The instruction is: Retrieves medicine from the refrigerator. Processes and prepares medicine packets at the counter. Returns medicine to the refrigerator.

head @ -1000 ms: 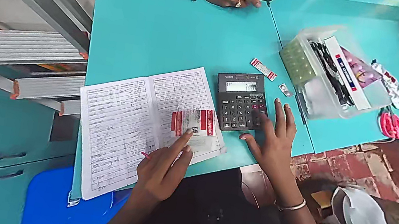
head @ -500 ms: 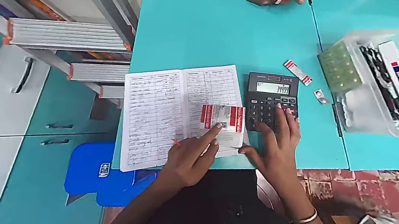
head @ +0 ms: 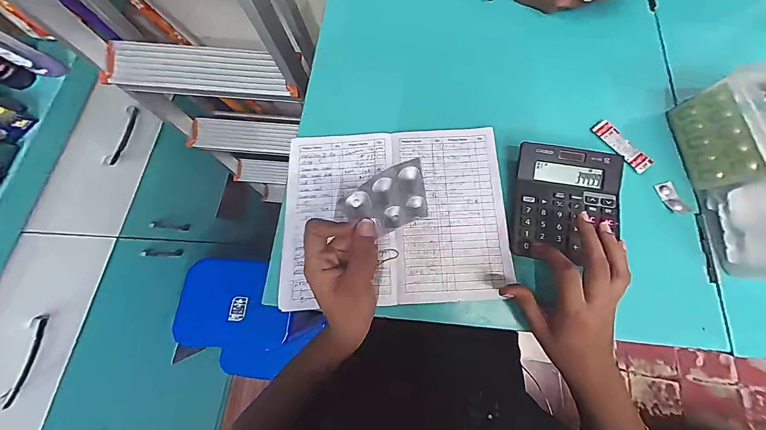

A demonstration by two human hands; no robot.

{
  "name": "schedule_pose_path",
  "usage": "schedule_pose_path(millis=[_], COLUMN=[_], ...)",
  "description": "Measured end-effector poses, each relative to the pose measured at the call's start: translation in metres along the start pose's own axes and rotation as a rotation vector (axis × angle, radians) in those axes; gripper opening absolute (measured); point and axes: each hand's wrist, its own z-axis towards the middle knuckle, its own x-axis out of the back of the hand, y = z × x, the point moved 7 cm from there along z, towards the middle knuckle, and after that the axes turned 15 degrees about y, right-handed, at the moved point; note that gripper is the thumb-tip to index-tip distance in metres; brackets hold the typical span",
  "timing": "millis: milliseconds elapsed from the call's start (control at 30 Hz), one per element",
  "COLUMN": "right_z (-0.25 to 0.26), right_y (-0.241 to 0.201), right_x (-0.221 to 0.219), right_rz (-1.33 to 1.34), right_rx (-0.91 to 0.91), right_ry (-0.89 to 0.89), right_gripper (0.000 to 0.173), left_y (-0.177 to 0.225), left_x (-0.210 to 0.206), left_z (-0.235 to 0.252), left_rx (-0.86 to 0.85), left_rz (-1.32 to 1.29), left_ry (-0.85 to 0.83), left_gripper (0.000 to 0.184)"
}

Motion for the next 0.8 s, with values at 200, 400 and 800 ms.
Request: schedule_pose_path(millis=[200,400,800], right_z=[0.001,0.002,-0.007], right_y=[0.0,-0.001,0.02], right_x=[0.006,-0.004,0.023], right_rz=[0.004,-0.096,-0.144], right_rx=[0.005,-0.007,-0.063], right_ry=[0.083,-0.053,0.114], right_gripper=[0.064,0.074,0.067], left_y=[0.018,0.014,0.015], left_x=[-0.008,-0.014,-0.018], left_z=[-0.025,-0.031,-0.028], left_rx=[-0.444,-0.473,-0.447], left_rz=[0.12,0.142,0.101], left_ry=[-0.2,-0.311,-0.31], left_gripper=[0.019,0.019,0.019])
